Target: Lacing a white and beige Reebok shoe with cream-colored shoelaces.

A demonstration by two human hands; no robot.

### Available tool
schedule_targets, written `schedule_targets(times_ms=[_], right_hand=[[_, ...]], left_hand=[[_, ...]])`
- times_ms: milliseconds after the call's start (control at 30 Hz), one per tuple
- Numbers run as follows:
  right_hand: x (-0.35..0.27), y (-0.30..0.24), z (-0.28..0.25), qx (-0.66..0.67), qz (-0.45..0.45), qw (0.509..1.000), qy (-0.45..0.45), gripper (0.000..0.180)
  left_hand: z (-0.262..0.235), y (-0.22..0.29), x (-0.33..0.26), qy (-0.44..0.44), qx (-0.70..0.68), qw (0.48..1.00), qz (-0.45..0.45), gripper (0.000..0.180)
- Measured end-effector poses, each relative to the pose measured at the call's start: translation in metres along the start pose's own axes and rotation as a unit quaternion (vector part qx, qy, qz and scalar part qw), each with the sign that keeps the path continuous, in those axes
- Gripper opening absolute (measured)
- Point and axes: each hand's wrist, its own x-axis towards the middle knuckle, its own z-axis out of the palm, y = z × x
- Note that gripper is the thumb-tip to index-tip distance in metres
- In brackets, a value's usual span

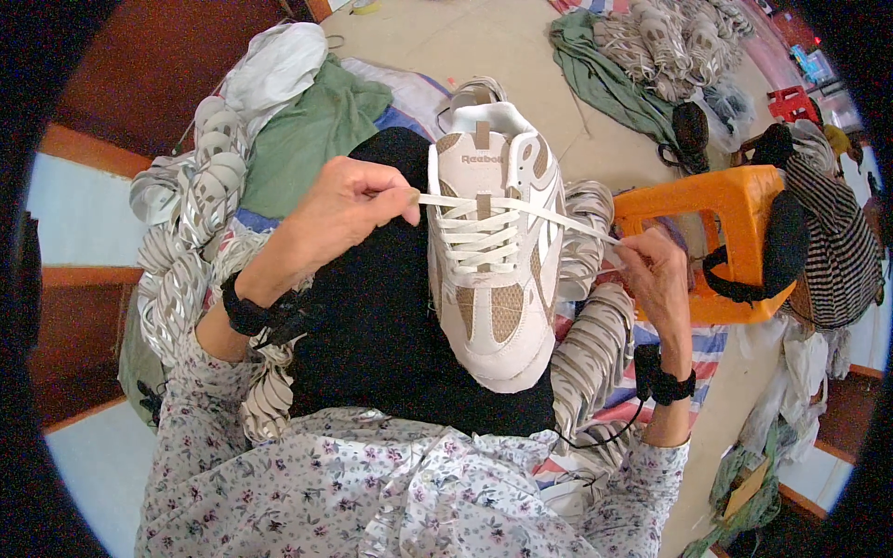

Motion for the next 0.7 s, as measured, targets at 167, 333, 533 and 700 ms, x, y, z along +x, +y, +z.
schedule_targets(times_ms=[167,333,533,700], right_hand=[[0.004,0.007,0.001,-0.033,0.047,0.997,0.054,0.014],[0.006,0.038,0.007,-0.041,0.105,0.993,0.03,0.019],[-0.008,0.064,0.002,0.669,0.337,0.648,0.138,0.03],[-0.031,0.123,-0.042,0.735,0.242,0.589,0.233,0.033]], left_hand=[[-0.007,-0.008,-0.012,0.059,-0.01,0.998,0.032,0.027],[-0.024,-0.009,-0.031,0.02,-0.074,0.996,-0.055,0.026],[-0.114,-0.094,-0.1,0.105,-0.532,0.838,-0.063,0.029],[-0.18,-0.09,-0.157,0.221,-0.636,0.737,0.065,0.033]])
